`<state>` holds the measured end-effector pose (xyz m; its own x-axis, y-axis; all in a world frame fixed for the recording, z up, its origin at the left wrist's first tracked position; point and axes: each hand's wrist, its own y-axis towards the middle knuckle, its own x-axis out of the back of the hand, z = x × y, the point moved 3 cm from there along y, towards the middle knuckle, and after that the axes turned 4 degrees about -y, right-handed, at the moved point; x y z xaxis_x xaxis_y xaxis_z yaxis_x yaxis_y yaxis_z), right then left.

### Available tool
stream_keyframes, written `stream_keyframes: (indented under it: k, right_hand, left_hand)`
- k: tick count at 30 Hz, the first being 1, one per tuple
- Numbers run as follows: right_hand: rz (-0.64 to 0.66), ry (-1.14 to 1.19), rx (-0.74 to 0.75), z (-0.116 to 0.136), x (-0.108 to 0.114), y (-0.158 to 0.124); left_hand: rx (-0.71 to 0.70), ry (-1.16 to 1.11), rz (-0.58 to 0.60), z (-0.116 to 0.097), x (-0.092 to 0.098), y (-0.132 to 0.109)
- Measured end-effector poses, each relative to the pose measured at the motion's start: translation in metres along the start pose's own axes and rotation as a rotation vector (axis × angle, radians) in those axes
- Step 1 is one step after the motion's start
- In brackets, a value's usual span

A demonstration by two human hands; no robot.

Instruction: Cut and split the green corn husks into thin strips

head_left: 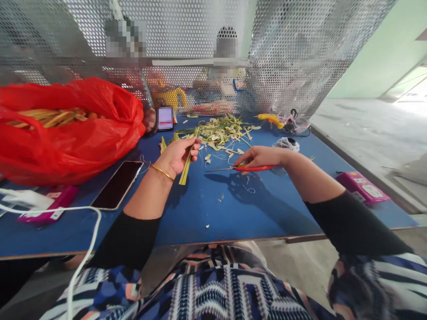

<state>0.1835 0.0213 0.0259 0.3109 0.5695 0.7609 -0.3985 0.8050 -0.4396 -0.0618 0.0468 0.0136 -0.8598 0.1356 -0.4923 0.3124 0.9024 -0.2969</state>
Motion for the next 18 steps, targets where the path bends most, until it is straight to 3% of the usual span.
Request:
stream_keyframes:
  k: [2,6,8,10,15,17,18]
  right_hand:
    - [-0.040,-0.026,-0.052,-0.001,-0.002,0.018]
    - [-0.463,-0.257,-0.289,-0.012,0.023,0.040]
    - [-0.519,-0.302,-0.309,-0.016,0.037,0.035]
    - [-0.406,-0.272,-0.228,-0.018,0.047,0.021]
    - [0.039,-0.214,-0.100,-0.009,0.053,-0.015]
    - [0.085,-0.222,-0.127,-0.008,0.054,-0.013]
    - [0.037,-0.234,-0.136,-0.009,0.056,-0.008]
  left_hand:
    - [0.002,0.002,0.002,0.001,0.001,0.001]
    - [-0.001,0.005,-0.001,0.001,0.002,0.003]
    - [-0.003,0.008,-0.003,0.000,0.003,0.003]
    - [-0.002,0.012,0.003,0.000,0.002,0.002]
    - [0.009,0.007,0.029,0.003,0.000,0.002]
    - [0.012,0.009,0.037,0.004,-0.002,0.001]
    - [0.011,0.012,0.037,0.005,-0.002,0.001]
